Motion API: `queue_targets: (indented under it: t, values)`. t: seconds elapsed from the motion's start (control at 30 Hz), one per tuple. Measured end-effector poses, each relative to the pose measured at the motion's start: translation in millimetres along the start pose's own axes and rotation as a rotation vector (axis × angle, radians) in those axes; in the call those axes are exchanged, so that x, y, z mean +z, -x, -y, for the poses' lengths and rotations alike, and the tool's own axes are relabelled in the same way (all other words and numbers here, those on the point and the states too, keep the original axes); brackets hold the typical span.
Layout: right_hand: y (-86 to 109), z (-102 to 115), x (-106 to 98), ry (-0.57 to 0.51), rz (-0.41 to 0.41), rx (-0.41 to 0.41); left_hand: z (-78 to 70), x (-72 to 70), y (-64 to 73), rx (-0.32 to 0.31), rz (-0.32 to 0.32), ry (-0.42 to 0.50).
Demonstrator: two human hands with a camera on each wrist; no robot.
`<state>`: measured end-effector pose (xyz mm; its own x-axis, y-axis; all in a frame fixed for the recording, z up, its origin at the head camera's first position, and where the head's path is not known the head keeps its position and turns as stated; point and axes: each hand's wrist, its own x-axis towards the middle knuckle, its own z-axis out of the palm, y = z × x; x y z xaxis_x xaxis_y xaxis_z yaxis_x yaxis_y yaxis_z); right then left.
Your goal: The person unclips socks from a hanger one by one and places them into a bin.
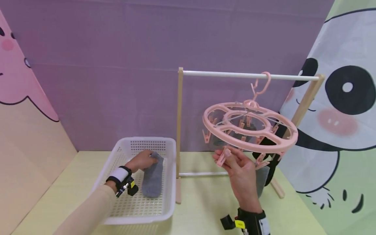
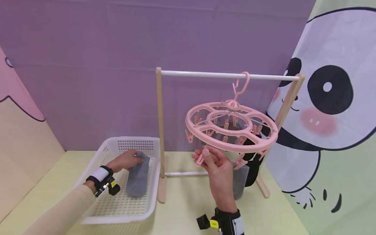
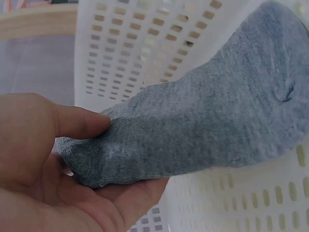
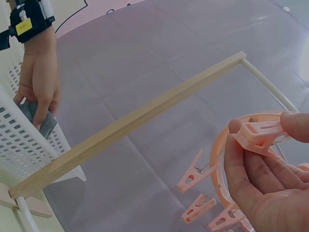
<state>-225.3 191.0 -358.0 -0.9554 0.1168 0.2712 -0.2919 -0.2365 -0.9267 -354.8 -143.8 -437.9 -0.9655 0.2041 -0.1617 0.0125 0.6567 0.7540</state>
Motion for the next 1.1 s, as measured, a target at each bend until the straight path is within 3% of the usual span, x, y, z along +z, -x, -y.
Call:
queue_targets:
  t: [0.23, 0.4, 0.53, 0.63, 0.7, 0.9, 1.0, 1.1]
  values:
    - [1.3, 0.3, 0.1, -0.006, -0.024, 0.031, 10.8, 8.4, -8.8, 0.003, 0.004, -0.045]
    - [0.8, -0.5, 0.4, -0.011, -0.011, 0.020, 13.0, 7.1, -9.0, -0.040, 0.034, -0.045]
    - [-0.4, 0.7, -1.6, 0.018, 0.020, 0.024, 3.9, 6.7, -4.1, 0.055, -0.022, -0.193]
    - [-1.6, 2.9, -3.8, 0.064, 0.052, 0.039, -11.9, 9.8, 4.5, 0.172, -0.066, -0.307]
    - [-2.1, 4.6, -4.9, 0.099, 0.074, 0.045, -26.3, 12.4, 11.9, 0.230, -0.073, -0.322]
    - [2.0, 10.1, -2.1, 0.193, 0.057, 0.031, -82.7, 22.6, 39.0, 0.413, -0.102, -0.236]
    - [3.9, 10.6, 1.5, 0.228, 0.033, 0.043, -111.0, 28.1, 55.2, 0.487, -0.196, -0.200]
    - [4.3, 9.2, 4.0, 0.232, 0.017, 0.058, -130.7, 31.5, 73.6, 0.524, -0.367, -0.246]
